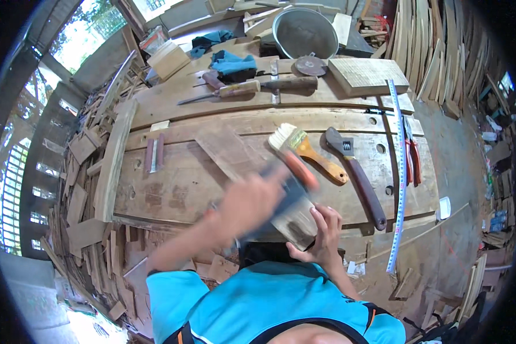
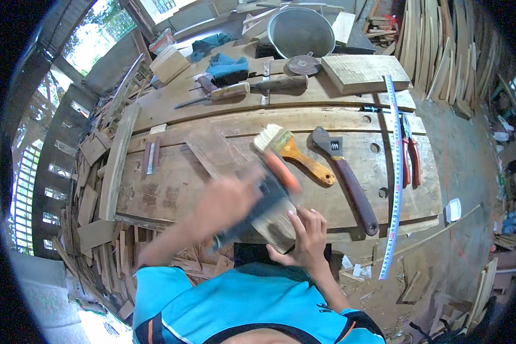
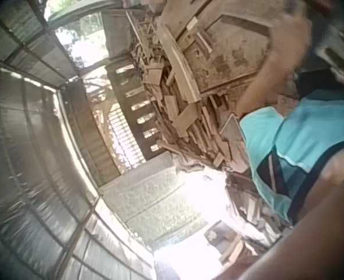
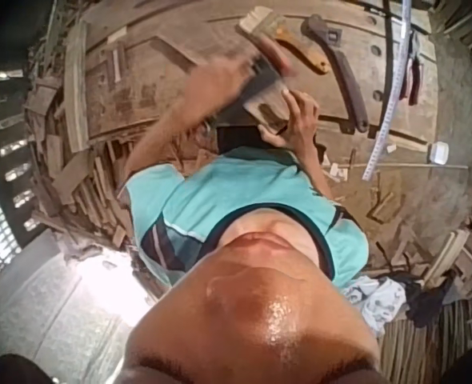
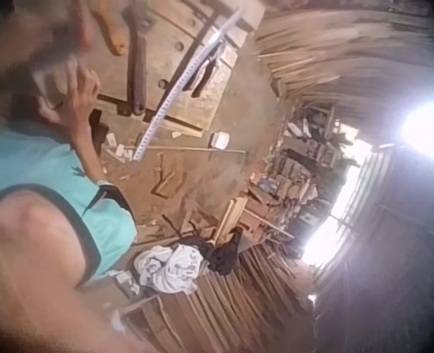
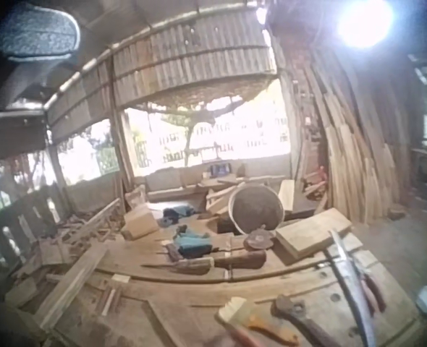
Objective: Sanding, measuring, and chiseling a piece of wood on a workbench.
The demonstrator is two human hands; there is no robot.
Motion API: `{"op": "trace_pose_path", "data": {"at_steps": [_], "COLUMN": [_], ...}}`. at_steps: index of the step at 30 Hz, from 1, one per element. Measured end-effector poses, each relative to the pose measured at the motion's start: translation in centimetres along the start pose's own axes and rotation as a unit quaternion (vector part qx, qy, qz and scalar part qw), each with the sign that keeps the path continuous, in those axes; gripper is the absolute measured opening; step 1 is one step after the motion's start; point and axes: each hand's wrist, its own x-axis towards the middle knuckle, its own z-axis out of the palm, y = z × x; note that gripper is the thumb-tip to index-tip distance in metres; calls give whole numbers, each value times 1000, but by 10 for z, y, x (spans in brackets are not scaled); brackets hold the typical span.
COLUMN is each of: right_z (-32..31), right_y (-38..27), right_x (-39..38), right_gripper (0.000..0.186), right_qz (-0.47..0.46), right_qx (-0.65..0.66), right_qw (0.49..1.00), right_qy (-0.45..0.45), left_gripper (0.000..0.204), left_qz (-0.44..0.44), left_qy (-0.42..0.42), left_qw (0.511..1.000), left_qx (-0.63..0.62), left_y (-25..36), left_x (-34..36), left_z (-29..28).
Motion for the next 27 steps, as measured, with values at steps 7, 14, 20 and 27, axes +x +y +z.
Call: {"op": "trace_pose_path", "data": {"at_steps": [7, 14, 20, 27], "right_z": [-1, 0, -4, 3], "right_y": [-1, 5, -4, 2], "right_x": [0, -5, -2, -8], "right_gripper": [85, 88, 88, 87], "right_qz": [-15, 1, -10, 7], "right_qx": [32, 5, 37, 1], "right_qw": [999, 1000, 999, 1000], "right_qy": [17, 14, 25, 15], "left_gripper": [35, 42, 41, 43], "left_qz": [-63, -19, -111, -91], "left_qy": [201, 9, 204, 18], "left_qw": [977, 990, 972, 994], "left_qx": [-26, -142, -49, -63], "left_y": [-144, -22, -173, -16], "left_x": [56, -8, 49, 1], "left_z": [-36, -6, -18, -2]}}
